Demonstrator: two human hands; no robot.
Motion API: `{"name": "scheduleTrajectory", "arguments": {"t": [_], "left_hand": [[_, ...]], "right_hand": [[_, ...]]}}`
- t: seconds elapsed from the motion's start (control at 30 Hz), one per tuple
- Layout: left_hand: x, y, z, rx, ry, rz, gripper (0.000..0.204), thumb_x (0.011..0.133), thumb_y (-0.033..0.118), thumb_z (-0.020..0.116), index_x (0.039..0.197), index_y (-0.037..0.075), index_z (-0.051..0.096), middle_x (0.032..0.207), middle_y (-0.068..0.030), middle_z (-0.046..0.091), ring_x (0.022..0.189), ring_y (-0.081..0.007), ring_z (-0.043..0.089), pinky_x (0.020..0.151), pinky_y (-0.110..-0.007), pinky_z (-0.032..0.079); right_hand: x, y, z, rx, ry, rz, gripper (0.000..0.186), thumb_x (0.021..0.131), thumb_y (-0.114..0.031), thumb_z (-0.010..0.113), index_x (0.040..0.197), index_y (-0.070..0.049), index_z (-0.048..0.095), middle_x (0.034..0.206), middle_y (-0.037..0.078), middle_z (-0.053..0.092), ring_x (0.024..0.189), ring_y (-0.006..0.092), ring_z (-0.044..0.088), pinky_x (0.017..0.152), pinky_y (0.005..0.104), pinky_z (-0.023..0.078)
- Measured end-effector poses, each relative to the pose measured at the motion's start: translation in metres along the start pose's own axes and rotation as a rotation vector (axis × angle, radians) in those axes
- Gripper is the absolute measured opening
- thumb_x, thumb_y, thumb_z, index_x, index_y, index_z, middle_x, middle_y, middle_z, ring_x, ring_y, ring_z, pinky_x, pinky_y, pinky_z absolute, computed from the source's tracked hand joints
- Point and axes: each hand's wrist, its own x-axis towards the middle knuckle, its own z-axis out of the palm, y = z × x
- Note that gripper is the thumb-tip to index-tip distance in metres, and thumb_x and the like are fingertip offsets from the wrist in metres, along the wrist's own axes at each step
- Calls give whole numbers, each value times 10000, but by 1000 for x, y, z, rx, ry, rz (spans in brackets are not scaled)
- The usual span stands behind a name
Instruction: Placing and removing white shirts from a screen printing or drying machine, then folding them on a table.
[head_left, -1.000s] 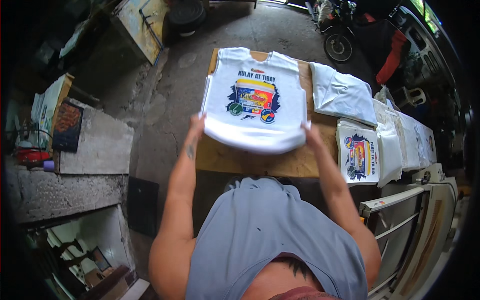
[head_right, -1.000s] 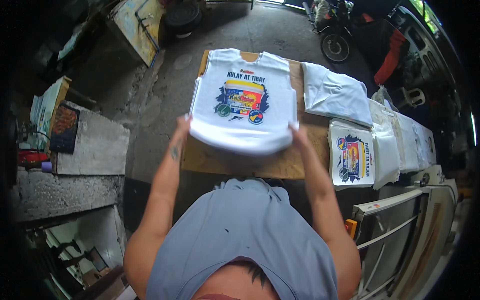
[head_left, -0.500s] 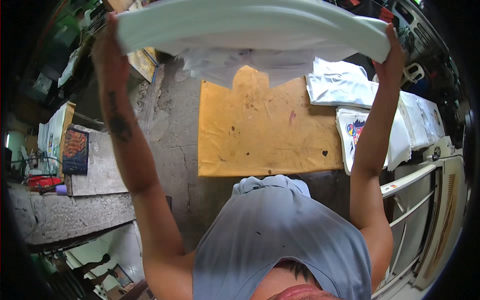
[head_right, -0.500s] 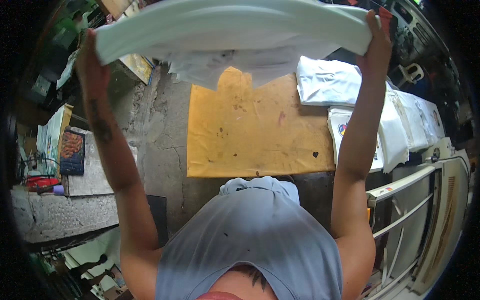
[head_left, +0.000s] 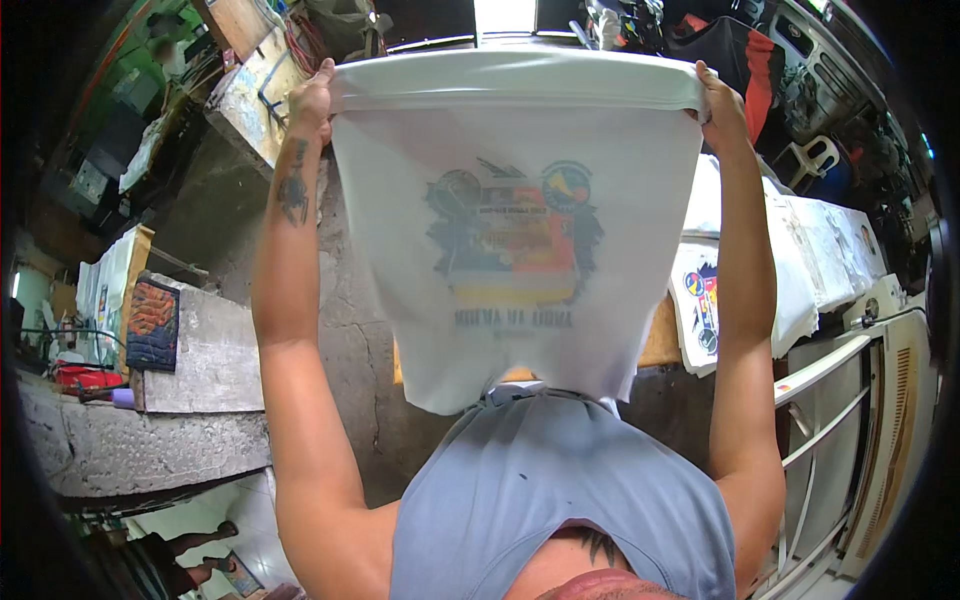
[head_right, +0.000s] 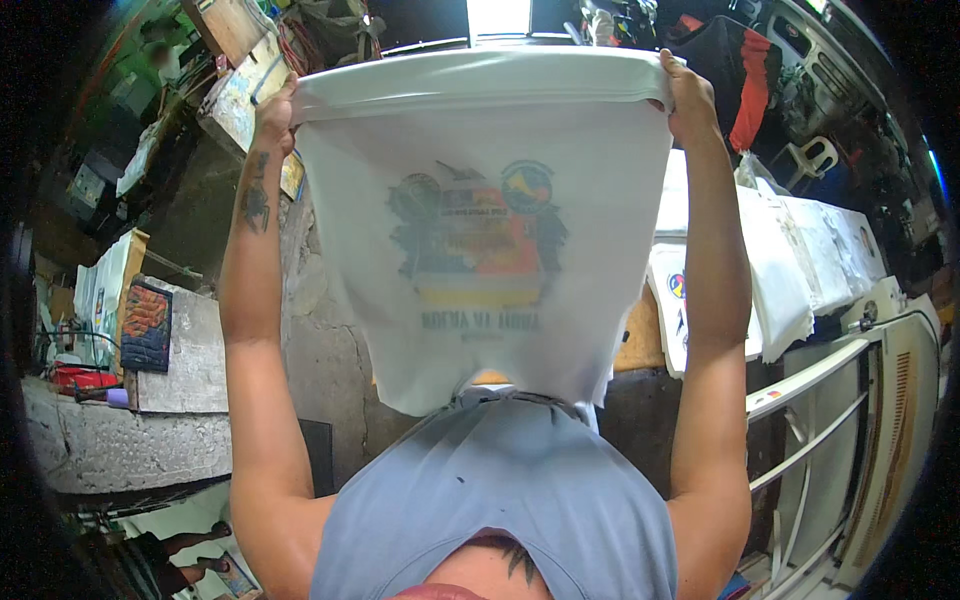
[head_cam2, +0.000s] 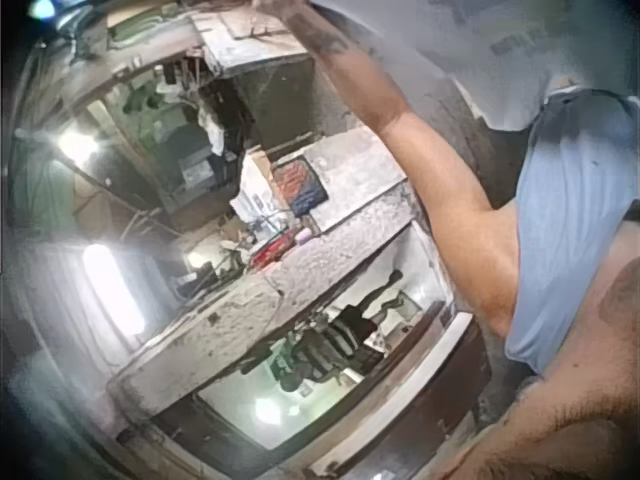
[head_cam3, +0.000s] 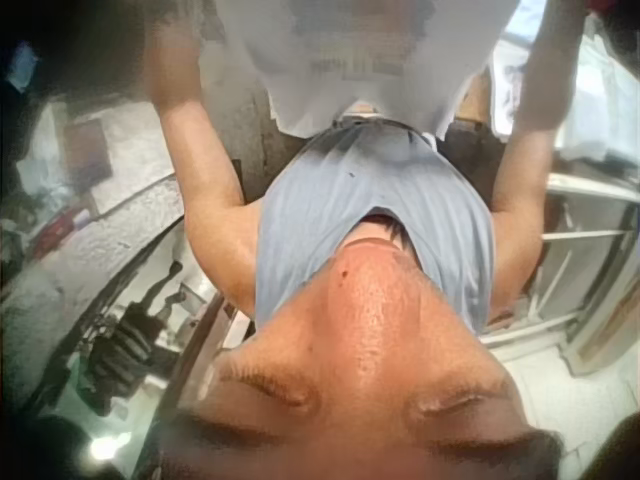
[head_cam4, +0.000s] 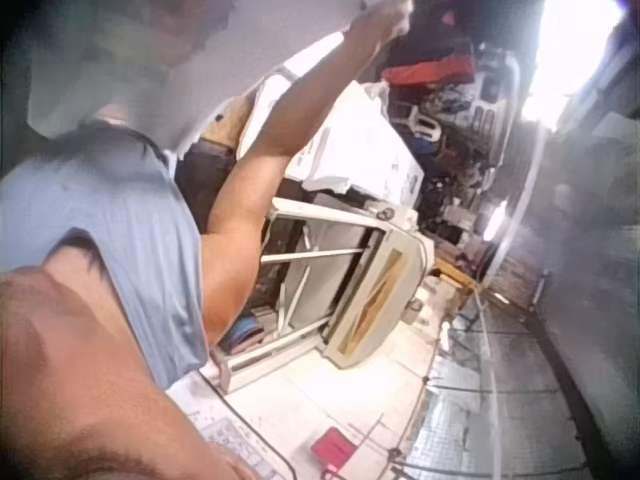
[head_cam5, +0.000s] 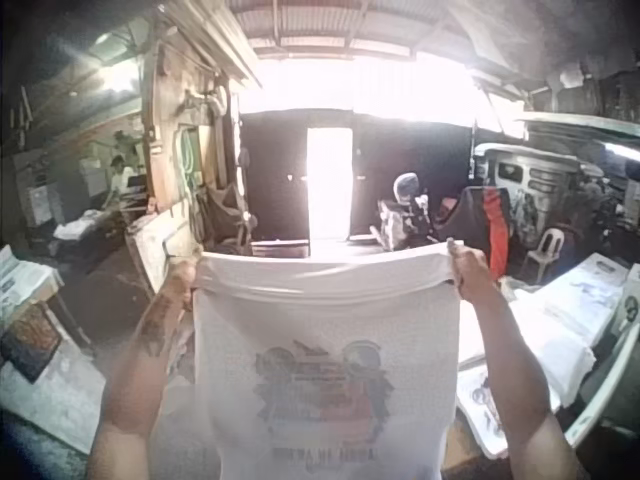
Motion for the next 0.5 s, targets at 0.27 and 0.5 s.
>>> {"name": "scheduleTrajectory", "arguments": {"t": [0.27, 0.5], "left_hand": [[-12, 34, 26, -85, 101, 96, 395, 980, 362, 563, 1122, 0, 634, 987, -91, 667, 880, -175, 629, 791, -317, 487], [-95, -86, -3, 134, 157, -39, 441, 948, 463, 589, 906, 31, 669, 754, -23, 592, 666, -134, 548, 601, -290, 435]], "right_hand": [[0, -19, 6, 58, 50, -133, 307, 928, -277, 582, 1121, -52, 659, 1020, 80, 644, 905, 204, 635, 678, 364, 577], [-20, 126, -29, 156, 87, 87, 274, 915, -298, 587, 990, -62, 704, 950, 110, 653, 785, 192, 633, 590, 327, 540]]}}
